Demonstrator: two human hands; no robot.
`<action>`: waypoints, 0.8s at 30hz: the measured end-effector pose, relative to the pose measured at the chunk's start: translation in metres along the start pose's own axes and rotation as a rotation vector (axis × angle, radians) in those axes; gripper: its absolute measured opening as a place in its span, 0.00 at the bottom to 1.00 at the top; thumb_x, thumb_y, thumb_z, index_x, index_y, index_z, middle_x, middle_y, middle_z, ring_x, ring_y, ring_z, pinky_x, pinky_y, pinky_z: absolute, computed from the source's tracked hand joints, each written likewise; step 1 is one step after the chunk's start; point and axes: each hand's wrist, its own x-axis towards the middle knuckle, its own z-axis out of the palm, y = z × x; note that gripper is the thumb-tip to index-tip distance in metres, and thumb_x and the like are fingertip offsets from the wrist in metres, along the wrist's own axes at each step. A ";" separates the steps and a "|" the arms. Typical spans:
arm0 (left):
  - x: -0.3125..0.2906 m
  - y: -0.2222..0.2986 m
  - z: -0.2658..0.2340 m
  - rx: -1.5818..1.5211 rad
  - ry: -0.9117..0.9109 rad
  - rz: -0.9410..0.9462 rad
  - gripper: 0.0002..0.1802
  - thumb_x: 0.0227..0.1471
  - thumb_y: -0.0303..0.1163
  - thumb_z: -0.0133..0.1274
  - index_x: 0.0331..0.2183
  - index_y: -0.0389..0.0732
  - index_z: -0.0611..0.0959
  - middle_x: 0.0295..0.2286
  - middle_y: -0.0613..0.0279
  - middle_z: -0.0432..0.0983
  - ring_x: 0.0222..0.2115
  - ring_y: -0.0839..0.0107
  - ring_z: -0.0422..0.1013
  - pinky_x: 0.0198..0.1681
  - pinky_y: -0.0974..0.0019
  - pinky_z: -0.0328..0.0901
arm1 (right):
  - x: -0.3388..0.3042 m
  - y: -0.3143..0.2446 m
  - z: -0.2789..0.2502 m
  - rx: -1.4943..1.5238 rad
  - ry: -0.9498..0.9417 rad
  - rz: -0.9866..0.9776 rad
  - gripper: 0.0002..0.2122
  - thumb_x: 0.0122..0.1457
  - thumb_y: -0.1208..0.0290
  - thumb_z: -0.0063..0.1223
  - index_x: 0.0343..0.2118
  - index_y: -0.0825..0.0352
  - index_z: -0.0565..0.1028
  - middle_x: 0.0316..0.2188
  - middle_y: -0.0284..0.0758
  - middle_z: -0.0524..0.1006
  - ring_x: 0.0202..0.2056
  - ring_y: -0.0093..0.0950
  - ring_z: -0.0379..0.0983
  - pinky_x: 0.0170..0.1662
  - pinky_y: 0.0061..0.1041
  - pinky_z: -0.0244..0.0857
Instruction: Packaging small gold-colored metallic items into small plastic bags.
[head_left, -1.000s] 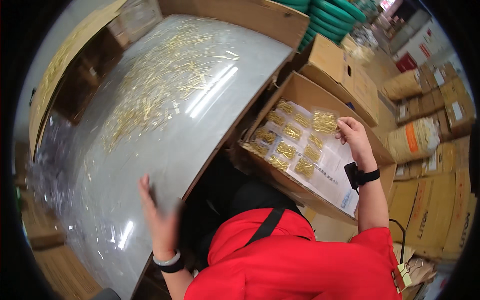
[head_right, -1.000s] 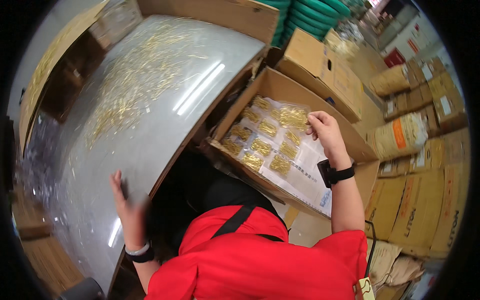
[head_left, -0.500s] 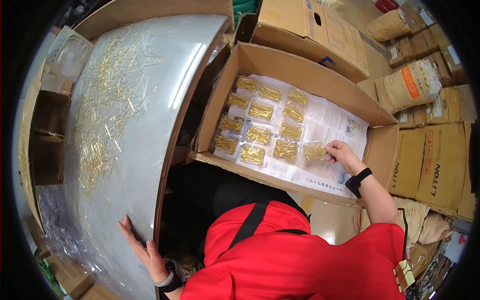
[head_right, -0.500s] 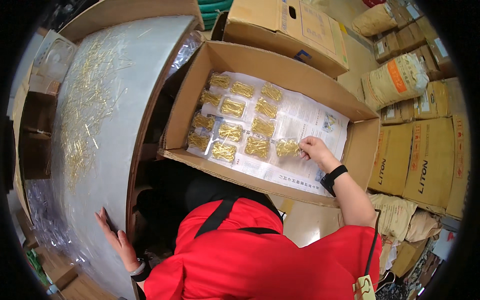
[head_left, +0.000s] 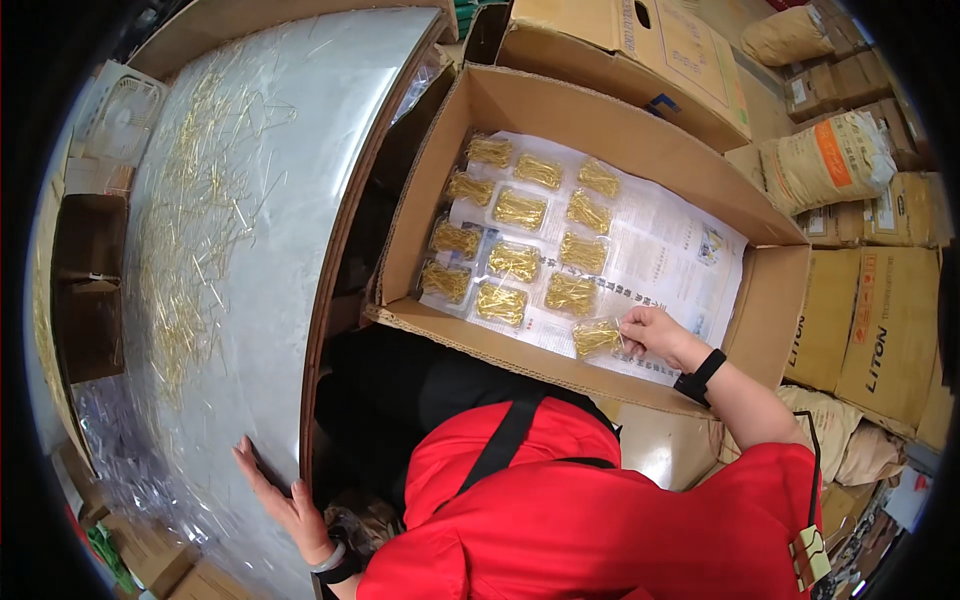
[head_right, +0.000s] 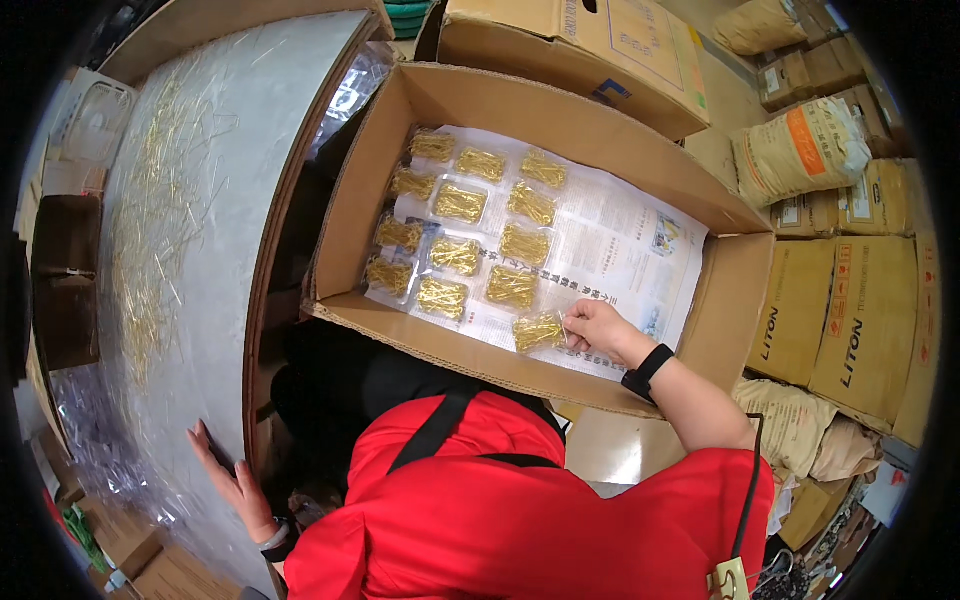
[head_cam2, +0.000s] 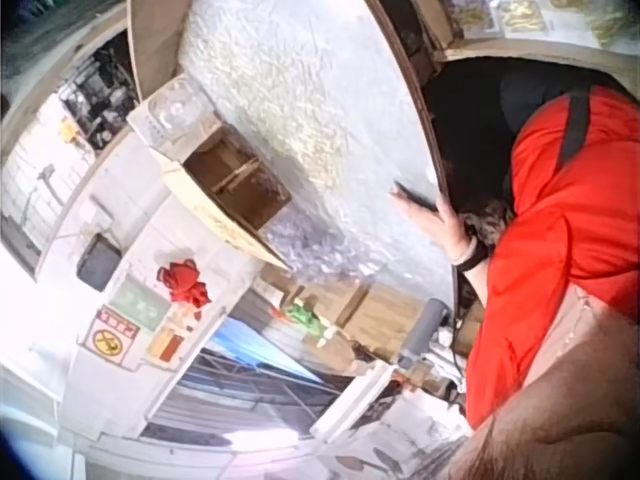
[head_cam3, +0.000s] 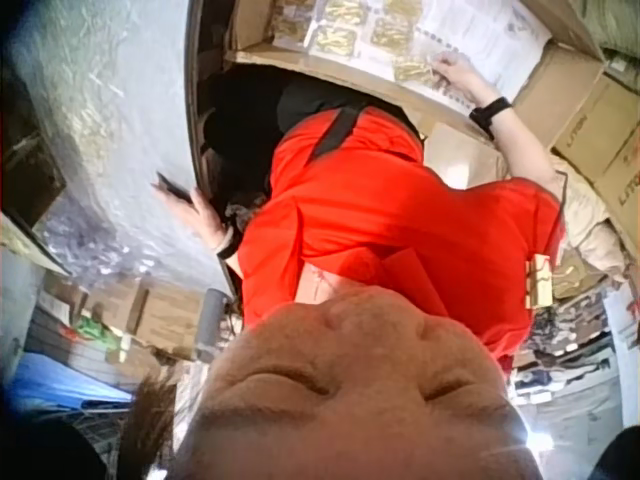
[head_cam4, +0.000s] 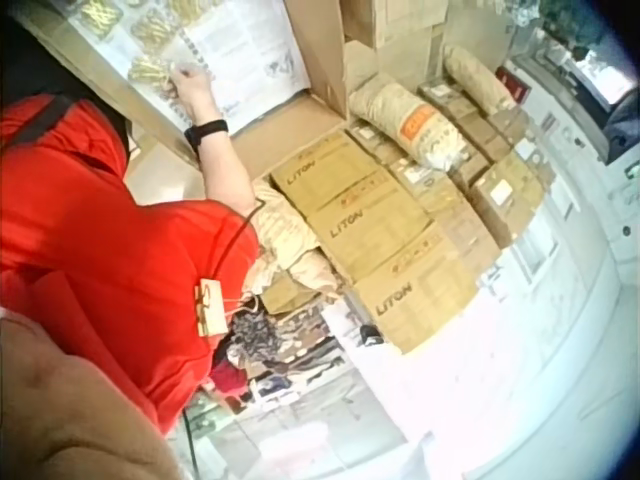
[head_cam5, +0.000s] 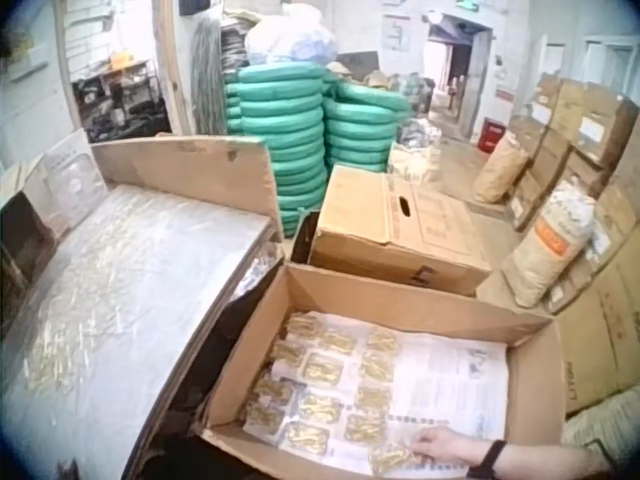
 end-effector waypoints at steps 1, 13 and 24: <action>0.000 0.000 0.001 0.003 -0.001 0.005 0.49 0.62 0.59 0.45 0.69 0.33 0.52 0.65 0.42 0.58 0.68 0.50 0.52 0.70 0.51 0.42 | 0.001 0.001 0.001 0.011 -0.008 -0.001 0.07 0.68 0.70 0.51 0.36 0.67 0.76 0.26 0.30 0.78 0.26 0.20 0.76 0.28 0.19 0.70; 0.000 0.002 0.000 0.055 -0.009 -0.022 0.54 0.60 0.64 0.45 0.68 0.30 0.53 0.65 0.40 0.57 0.68 0.48 0.52 0.70 0.50 0.43 | 0.000 -0.011 0.021 0.175 -0.120 0.105 0.08 0.64 0.70 0.59 0.39 0.69 0.77 0.33 0.38 0.81 0.32 0.25 0.81 0.37 0.23 0.78; 0.000 -0.001 0.001 0.099 -0.005 0.003 0.51 0.61 0.63 0.46 0.67 0.30 0.57 0.65 0.41 0.57 0.67 0.48 0.53 0.69 0.49 0.46 | 0.006 -0.018 0.042 0.113 -0.006 0.100 0.08 0.62 0.70 0.60 0.35 0.70 0.77 0.28 0.35 0.80 0.28 0.23 0.79 0.30 0.21 0.76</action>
